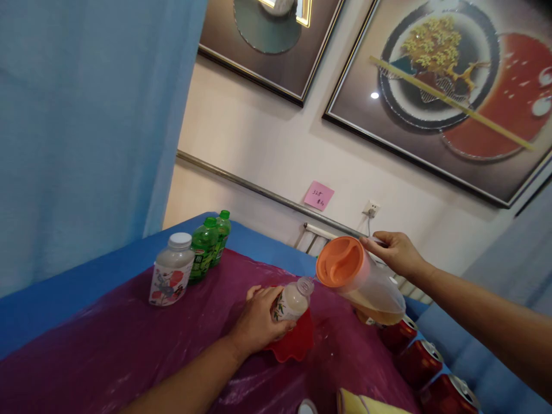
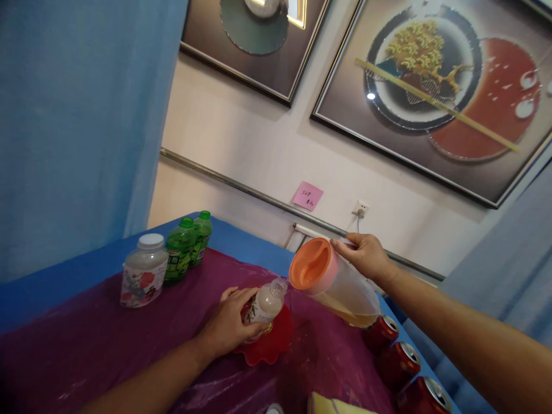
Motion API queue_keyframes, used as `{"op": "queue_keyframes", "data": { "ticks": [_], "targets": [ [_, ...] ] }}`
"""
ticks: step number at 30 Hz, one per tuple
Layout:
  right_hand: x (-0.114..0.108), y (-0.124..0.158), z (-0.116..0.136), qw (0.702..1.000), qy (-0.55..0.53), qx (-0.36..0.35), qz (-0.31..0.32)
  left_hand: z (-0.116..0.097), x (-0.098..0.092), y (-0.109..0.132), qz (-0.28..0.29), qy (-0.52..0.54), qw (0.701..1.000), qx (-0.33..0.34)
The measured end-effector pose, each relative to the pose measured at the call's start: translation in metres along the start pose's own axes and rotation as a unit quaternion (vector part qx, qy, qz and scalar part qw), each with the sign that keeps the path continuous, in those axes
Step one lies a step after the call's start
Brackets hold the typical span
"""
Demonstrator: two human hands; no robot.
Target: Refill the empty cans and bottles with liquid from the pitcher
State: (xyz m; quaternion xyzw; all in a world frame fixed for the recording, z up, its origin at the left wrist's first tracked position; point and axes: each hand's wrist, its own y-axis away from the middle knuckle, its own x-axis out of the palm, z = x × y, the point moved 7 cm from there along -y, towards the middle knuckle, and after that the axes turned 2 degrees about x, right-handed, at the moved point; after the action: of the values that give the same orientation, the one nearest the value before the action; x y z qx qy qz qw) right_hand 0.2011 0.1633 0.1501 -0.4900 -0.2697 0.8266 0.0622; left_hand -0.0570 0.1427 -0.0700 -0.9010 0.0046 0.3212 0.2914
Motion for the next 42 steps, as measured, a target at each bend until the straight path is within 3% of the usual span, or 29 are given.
{"op": "queue_keyframes", "data": {
  "ticks": [42],
  "targets": [
    [-0.003, 0.002, 0.008, 1.000, 0.012, -0.005, 0.002, 0.000, -0.002, 0.000, -0.009, -0.003, 1.000, 0.000]
  ]
}}
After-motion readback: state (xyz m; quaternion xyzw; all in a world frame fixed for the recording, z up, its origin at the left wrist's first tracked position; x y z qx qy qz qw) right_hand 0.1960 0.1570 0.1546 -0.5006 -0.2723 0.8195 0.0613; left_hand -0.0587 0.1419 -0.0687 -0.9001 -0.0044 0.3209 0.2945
